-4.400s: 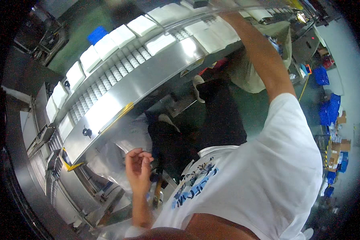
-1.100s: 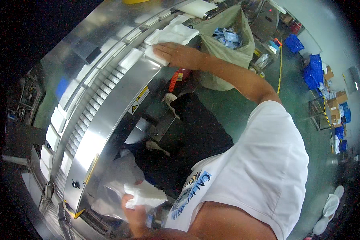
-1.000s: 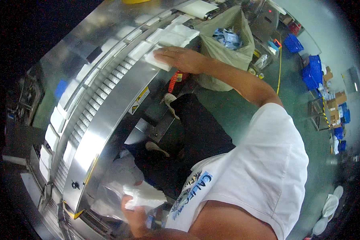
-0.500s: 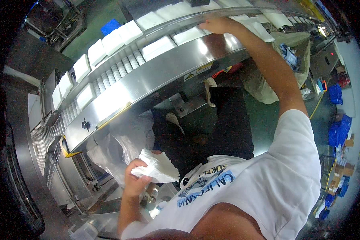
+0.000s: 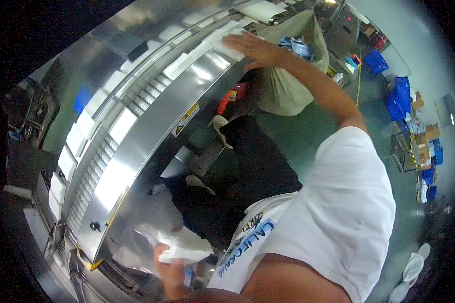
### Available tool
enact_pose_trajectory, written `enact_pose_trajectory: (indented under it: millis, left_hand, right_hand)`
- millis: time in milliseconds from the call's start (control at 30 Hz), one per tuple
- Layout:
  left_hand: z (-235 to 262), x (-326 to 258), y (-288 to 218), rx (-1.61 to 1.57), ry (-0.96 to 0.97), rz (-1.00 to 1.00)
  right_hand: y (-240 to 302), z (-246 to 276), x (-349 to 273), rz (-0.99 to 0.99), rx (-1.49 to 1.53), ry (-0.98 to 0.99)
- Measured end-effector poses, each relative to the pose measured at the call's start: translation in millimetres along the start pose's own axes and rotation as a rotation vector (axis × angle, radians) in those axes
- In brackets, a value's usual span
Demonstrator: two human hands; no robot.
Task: The person handles white rectangular blocks moving along a conveyor belt in a factory setting. They pick up the blocks, inspect them, and place them back onto the line or into a plastic bag. The person also uses a red coiled air hose to clean the machinery.
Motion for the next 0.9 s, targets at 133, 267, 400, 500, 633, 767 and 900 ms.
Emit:
enact_pose_trajectory:
  millis: [133,267,400,500,633,767,900]
  left_hand:
    - [-2.0,-2.2,-0.5,0.014,-0.018,-0.006]
    - [5.5,-3.9,2.4,0.041,-0.007,0.041]
    - [1.5,-3.2,0.2,-0.131,0.101,-0.004]
    - [2.9,-4.7,4.9,-0.158,0.079,0.036]
    - [10.3,-13.4,13.4,-0.099,0.030,0.177]
    - [15.9,-12.6,8.9,-0.036,0.013,0.060]
    - [24.6,-18.0,19.0,-0.035,-0.118,0.034]
  right_hand:
    - [7.7,-7.5,2.3,-0.081,0.148,-0.067]
    - [32.0,3.9,-1.4,-0.087,0.111,-0.102]
    - [71.0,25.2,3.5,-0.113,0.211,-0.134]
    - [94.4,37.7,18.4,-0.303,0.448,-0.154]
    - [120.2,57.0,58.9,-0.410,0.688,-0.268]
    - [152.3,47.2,81.4,-0.390,0.952,-0.256]
    - [181.9,32.7,92.5,-0.231,1.245,-0.244]
Point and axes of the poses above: each hand's wrist, its own x-axis towards the middle knuckle, its own z-axis out of the back of the hand, y = z × x, the point moved 7 cm from there along x, towards the middle knuckle, and after that the axes turned 4 degrees about -y, right-handed, at the moved point
